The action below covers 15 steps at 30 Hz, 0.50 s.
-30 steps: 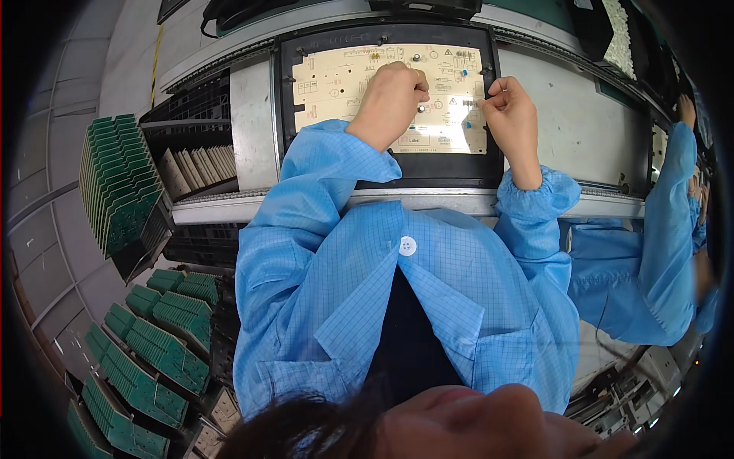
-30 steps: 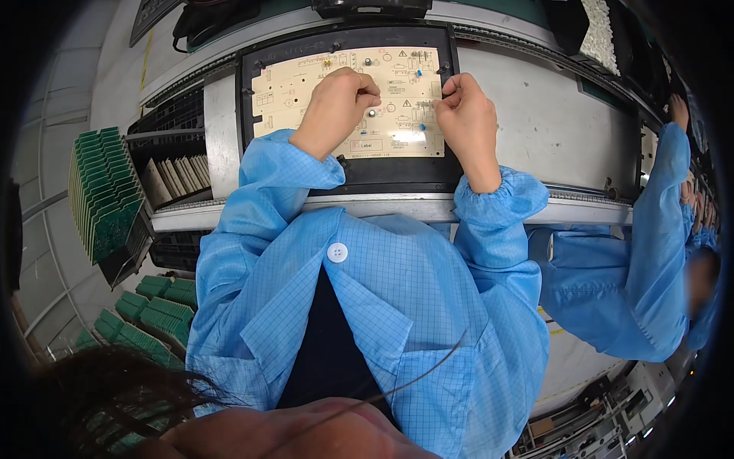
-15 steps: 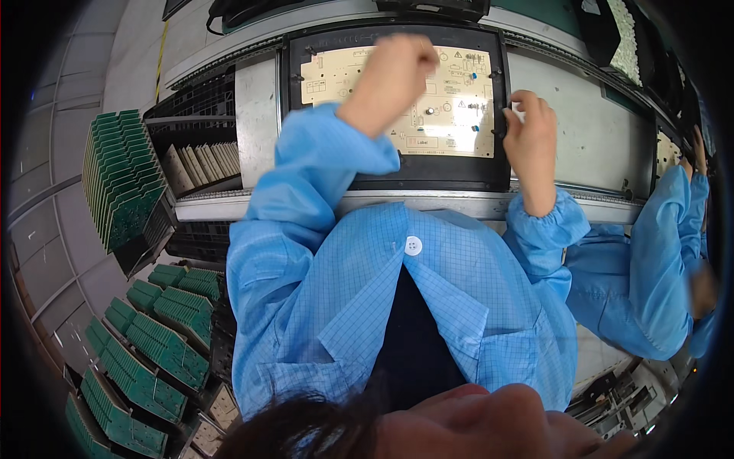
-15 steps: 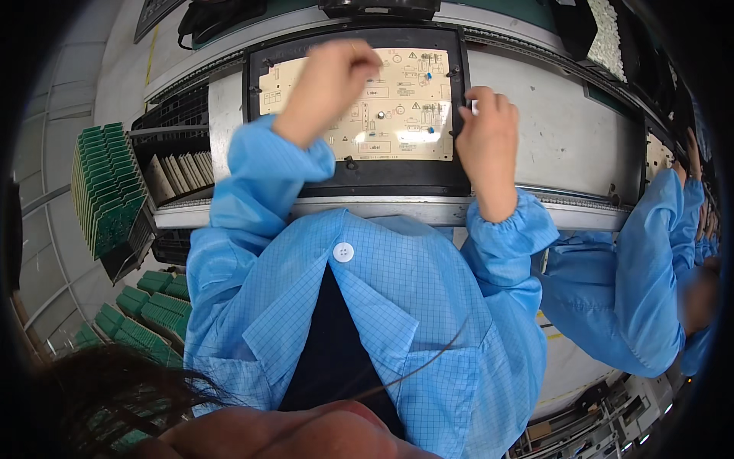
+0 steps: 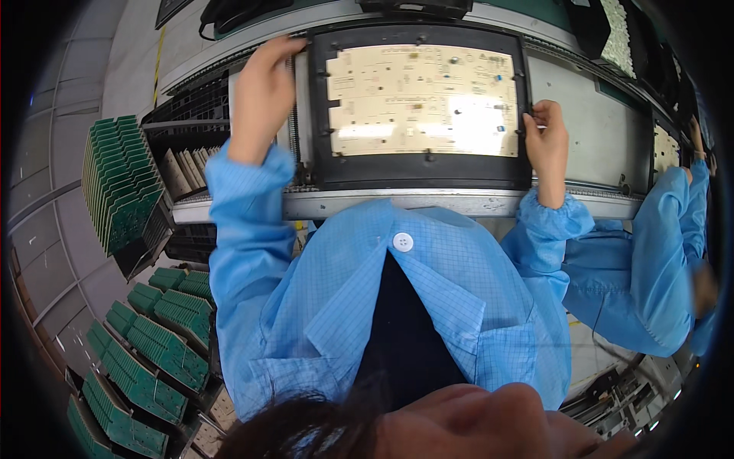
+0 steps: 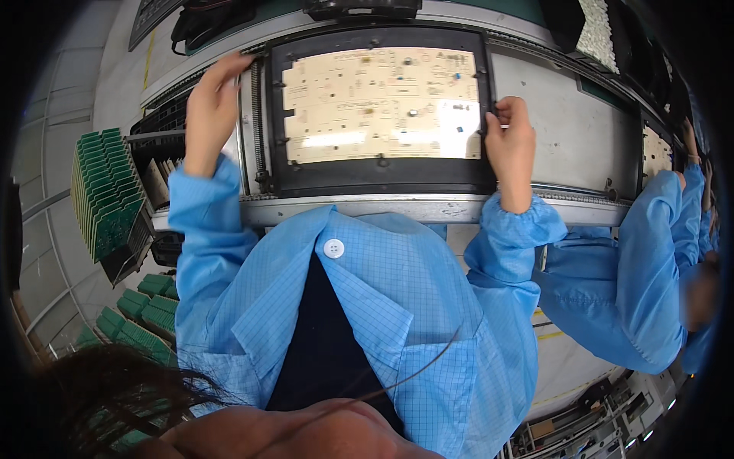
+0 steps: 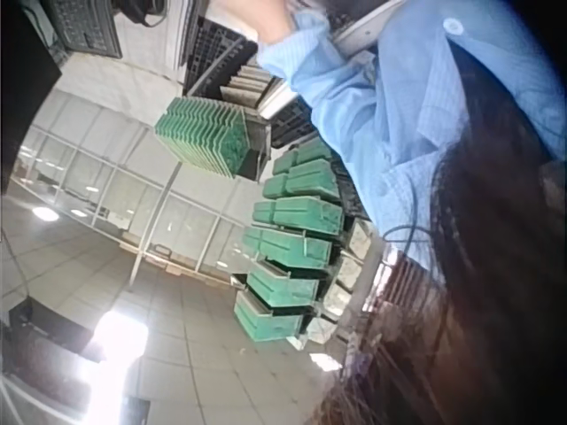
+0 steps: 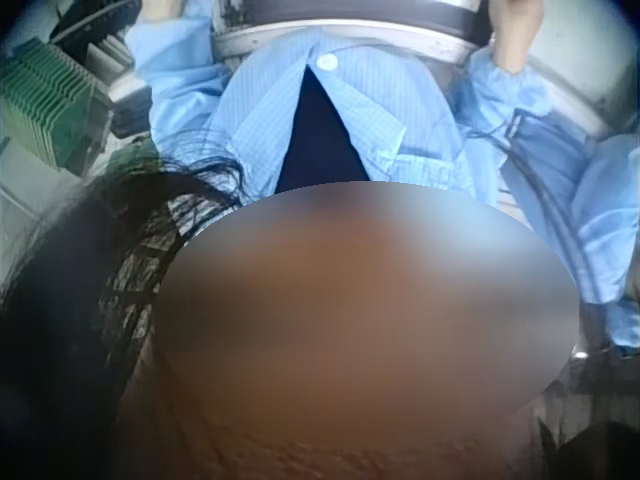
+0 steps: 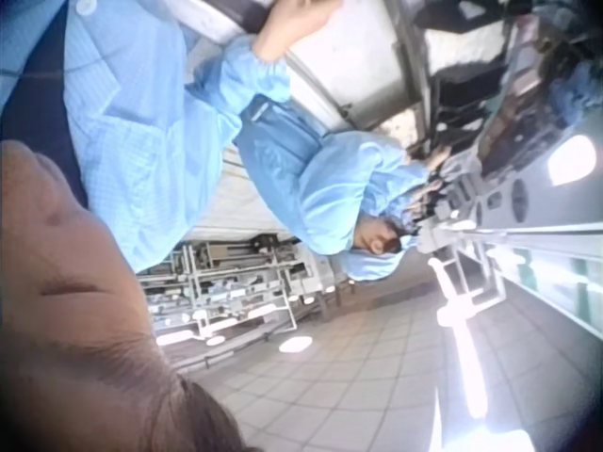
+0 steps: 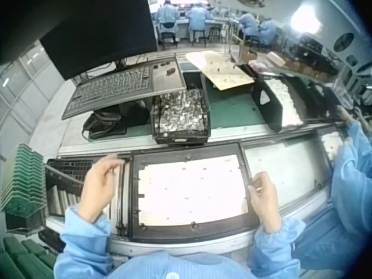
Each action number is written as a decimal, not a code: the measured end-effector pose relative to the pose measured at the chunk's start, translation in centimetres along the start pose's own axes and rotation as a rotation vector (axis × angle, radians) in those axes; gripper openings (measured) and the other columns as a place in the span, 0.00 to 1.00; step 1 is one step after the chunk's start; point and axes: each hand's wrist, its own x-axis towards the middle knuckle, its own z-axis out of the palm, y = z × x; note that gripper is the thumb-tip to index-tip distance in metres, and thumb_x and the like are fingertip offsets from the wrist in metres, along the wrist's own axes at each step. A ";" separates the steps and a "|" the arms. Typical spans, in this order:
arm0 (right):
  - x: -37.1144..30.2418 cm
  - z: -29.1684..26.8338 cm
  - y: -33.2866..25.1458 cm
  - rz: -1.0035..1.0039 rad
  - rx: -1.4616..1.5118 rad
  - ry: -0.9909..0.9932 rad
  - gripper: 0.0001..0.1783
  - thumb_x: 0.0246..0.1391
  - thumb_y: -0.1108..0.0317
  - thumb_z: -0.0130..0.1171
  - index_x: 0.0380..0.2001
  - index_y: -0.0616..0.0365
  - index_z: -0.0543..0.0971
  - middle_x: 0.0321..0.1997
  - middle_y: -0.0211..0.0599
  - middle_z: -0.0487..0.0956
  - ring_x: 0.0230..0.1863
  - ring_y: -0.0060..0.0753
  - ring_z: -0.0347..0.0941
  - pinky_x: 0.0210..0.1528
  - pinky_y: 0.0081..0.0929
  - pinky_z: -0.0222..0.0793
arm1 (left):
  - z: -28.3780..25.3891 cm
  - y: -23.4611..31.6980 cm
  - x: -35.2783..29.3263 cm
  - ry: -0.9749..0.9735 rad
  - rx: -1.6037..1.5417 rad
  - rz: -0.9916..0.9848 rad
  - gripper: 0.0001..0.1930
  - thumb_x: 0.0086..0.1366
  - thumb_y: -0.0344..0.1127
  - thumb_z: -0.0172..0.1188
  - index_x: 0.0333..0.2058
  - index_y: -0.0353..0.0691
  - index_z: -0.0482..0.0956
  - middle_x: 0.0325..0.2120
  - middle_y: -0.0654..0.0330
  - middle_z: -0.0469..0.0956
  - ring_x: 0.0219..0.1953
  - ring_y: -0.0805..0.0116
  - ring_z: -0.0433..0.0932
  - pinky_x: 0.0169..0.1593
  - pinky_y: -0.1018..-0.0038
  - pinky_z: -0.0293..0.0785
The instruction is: Manually placing electronic components onto circuit boards using a lighted inspection fixture.
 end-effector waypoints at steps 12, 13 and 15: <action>4.0 -7.0 8.9 0.166 -0.698 0.319 0.14 0.54 0.73 0.60 0.44 0.60 0.76 0.40 0.48 0.82 0.41 0.48 0.80 0.45 0.37 0.73 | -7.2 -13.5 -19.9 0.221 -0.213 -0.652 0.19 0.67 0.20 0.41 0.51 0.34 0.77 0.56 0.50 0.74 0.57 0.58 0.74 0.56 0.67 0.74; 4.0 -7.4 9.1 0.124 -0.946 0.410 0.14 0.55 0.73 0.58 0.45 0.60 0.77 0.41 0.49 0.82 0.42 0.51 0.79 0.45 0.38 0.73 | -7.2 -13.6 -20.4 0.247 -0.209 -0.642 0.16 0.71 0.24 0.43 0.51 0.33 0.77 0.55 0.51 0.75 0.56 0.60 0.75 0.56 0.68 0.73; 3.3 -5.0 2.9 -0.078 -0.579 0.416 0.14 0.55 0.73 0.58 0.46 0.57 0.79 0.42 0.50 0.81 0.44 0.53 0.78 0.46 0.39 0.73 | -7.3 -12.9 -20.5 0.260 -0.208 -0.652 0.15 0.70 0.24 0.44 0.51 0.32 0.77 0.56 0.50 0.73 0.57 0.59 0.74 0.58 0.68 0.72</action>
